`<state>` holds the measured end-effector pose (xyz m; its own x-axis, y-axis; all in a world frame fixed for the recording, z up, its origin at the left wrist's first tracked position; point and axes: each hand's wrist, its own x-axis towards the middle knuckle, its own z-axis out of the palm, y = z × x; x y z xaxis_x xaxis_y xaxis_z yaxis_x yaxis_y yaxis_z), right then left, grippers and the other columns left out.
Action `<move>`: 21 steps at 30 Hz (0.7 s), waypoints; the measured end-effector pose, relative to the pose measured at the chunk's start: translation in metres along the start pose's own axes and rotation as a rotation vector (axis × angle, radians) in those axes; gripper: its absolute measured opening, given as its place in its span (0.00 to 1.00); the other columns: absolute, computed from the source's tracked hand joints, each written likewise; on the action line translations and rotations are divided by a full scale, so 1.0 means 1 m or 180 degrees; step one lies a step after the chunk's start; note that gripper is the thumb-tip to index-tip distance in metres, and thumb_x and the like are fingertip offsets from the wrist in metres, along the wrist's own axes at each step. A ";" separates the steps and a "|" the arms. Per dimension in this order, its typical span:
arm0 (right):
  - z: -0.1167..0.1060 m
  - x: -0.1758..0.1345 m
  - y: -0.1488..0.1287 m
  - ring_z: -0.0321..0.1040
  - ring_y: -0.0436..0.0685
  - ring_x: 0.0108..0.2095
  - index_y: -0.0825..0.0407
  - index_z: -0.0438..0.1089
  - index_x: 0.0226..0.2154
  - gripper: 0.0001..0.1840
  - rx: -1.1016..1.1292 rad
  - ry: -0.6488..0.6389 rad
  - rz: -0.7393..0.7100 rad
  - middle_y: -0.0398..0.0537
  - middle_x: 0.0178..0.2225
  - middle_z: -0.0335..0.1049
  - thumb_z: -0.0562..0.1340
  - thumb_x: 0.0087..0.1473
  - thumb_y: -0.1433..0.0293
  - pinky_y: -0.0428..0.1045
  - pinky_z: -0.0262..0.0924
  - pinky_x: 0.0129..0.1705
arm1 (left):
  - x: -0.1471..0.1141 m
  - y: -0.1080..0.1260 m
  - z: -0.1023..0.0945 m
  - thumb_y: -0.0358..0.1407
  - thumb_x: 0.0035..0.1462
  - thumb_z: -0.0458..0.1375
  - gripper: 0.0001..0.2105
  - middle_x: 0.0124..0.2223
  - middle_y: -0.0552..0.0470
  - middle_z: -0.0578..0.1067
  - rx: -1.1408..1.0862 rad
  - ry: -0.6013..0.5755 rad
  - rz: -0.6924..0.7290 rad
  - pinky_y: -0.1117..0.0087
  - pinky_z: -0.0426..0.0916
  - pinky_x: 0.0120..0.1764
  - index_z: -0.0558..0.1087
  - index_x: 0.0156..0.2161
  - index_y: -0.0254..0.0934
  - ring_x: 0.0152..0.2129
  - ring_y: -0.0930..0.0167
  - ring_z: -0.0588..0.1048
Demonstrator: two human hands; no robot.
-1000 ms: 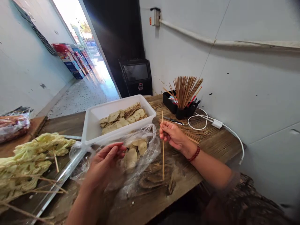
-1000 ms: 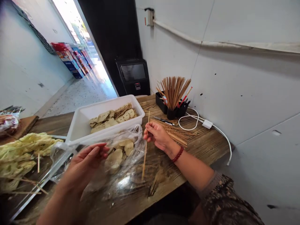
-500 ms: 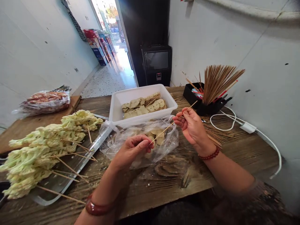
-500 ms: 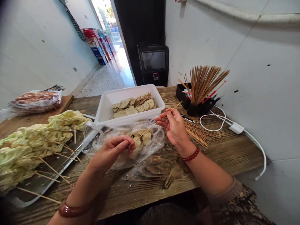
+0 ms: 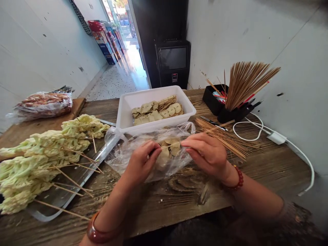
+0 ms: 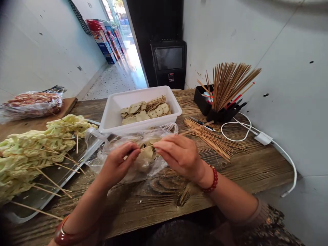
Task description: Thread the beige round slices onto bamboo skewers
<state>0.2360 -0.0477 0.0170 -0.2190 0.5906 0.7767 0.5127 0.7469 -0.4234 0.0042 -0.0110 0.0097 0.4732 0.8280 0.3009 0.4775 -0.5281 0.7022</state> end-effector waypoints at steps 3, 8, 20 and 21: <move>0.004 0.000 0.000 0.73 0.58 0.40 0.53 0.74 0.43 0.09 -0.0619 -0.0582 -0.0324 0.52 0.39 0.78 0.59 0.63 0.70 0.53 0.64 0.42 | 0.000 0.006 0.004 0.33 0.63 0.52 0.09 0.28 0.54 0.70 0.0008 -0.0294 0.0243 0.72 0.62 0.32 0.68 0.30 0.37 0.26 0.73 0.68; 0.014 -0.011 0.007 0.72 0.53 0.29 0.54 0.74 0.45 0.12 -0.0569 -0.1374 0.0018 0.49 0.32 0.77 0.55 0.65 0.73 0.46 0.61 0.30 | -0.001 0.004 0.004 0.35 0.63 0.53 0.09 0.29 0.53 0.72 -0.0105 -0.0239 0.0108 0.71 0.63 0.33 0.70 0.31 0.36 0.27 0.72 0.70; 0.032 -0.015 0.021 0.68 0.45 0.16 0.55 0.72 0.39 0.09 0.0963 -0.1748 0.1982 0.39 0.23 0.69 0.55 0.63 0.73 0.40 0.58 0.20 | -0.005 -0.009 -0.012 0.40 0.62 0.50 0.14 0.22 0.55 0.72 -0.0122 -0.1116 -0.0758 0.74 0.60 0.24 0.72 0.30 0.37 0.19 0.74 0.67; 0.034 -0.016 0.021 0.68 0.45 0.16 0.55 0.72 0.39 0.09 0.0949 -0.1786 0.2012 0.39 0.23 0.69 0.55 0.63 0.73 0.40 0.57 0.19 | -0.006 -0.007 -0.014 0.40 0.62 0.51 0.15 0.21 0.56 0.71 -0.0160 -0.1486 -0.0748 0.74 0.58 0.22 0.73 0.28 0.37 0.17 0.75 0.66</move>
<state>0.2226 -0.0308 -0.0201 -0.3827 0.9226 0.0480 0.4554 0.2335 -0.8591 -0.0120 -0.0095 0.0122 0.6426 0.7447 -0.1802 0.5799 -0.3190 0.7497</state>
